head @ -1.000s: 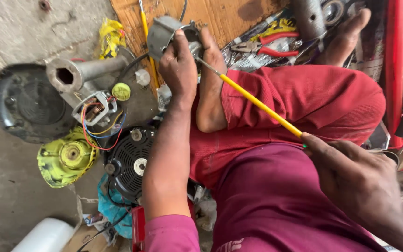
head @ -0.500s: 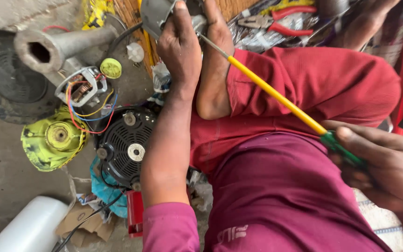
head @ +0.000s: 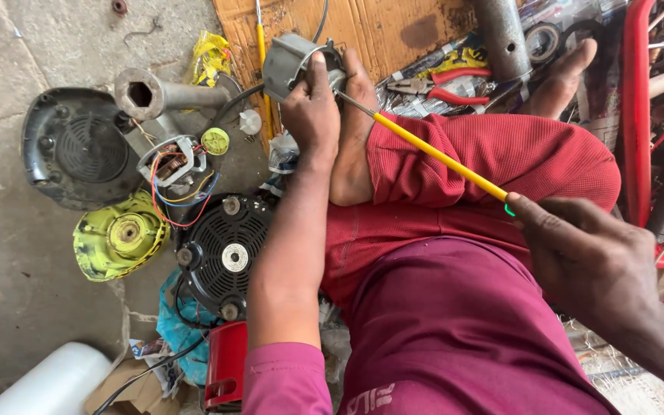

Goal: The person sits on the floor and uses a screwdriver to adjust the internal components of a small electric motor. They repeatedly rotate the rotor and probe the commutator area while surrounded by other disassembled motor parts and tools.

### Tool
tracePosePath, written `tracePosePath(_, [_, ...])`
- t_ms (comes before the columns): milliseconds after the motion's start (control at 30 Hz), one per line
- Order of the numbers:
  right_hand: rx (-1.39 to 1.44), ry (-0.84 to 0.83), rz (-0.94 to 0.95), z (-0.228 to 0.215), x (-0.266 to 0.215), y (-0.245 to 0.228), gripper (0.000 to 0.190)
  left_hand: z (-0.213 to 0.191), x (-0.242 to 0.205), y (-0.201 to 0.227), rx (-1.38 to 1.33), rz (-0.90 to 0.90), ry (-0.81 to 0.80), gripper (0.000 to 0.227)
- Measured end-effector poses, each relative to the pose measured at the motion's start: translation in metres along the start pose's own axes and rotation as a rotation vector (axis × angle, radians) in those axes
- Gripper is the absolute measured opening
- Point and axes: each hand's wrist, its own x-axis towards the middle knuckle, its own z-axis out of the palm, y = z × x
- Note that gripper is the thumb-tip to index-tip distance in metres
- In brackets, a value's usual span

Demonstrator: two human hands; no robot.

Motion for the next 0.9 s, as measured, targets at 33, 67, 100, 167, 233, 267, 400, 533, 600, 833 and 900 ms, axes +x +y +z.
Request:
tracePosePath(33, [-0.071, -0.016, -0.046, 0.001, 0.002, -0.004, 0.035, 0.004, -0.001, 0.000, -0.013, 0.012, 0.018, 0.053])
tracePosePath(67, [-0.057, -0.036, -0.029, 0.001, 0.005, -0.008, 0.034, 0.007, -0.002, 0.000, -0.028, 0.026, 0.038, 0.052])
tracePosePath(100, [-0.044, -0.056, -0.011, 0.000, 0.009, -0.011, 0.033, 0.010, -0.001, 0.000, -0.079, 0.053, 0.050, 0.051])
tracePosePath(167, [-0.073, -0.111, 0.017, -0.004, 0.017, -0.015, 0.032, 0.014, -0.006, -0.005, -0.169, 0.085, 0.076, 0.049])
tracePosePath(233, [-0.154, -0.165, 0.044, -0.008, 0.021, -0.020, 0.031, 0.013, -0.011, -0.011, -0.147, 0.026, 0.058, 0.050])
tracePosePath(267, [-0.110, -0.164, 0.081, -0.008, 0.024, -0.022, 0.031, 0.014, -0.009, -0.010, -0.143, 0.004, 0.051, 0.050])
tracePosePath(400, [0.139, -0.143, 0.231, -0.012, 0.028, -0.027, 0.029, 0.011, -0.005, -0.004, -0.128, 0.072, 0.076, 0.050])
tracePosePath(533, [0.346, -0.144, 0.298, -0.011, 0.033, -0.023, 0.027, 0.005, -0.007, -0.006, -0.093, 0.028, 0.016, 0.053])
tracePosePath(600, [0.491, -0.298, 0.838, -0.010, 0.044, -0.010, 0.031, 0.007, -0.006, -0.008, -0.095, 0.032, 0.030, 0.053])
tracePosePath(833, [1.324, -0.494, 1.249, 0.009, 0.048, 0.047, 0.042, 0.008, 0.008, 0.024, -0.155, 0.177, 0.083, 0.052])
tracePosePath(900, [1.081, -0.513, 1.114, 0.014, 0.040, 0.067, 0.044, -0.002, 0.007, 0.019, -0.139, 0.111, 0.036, 0.052])
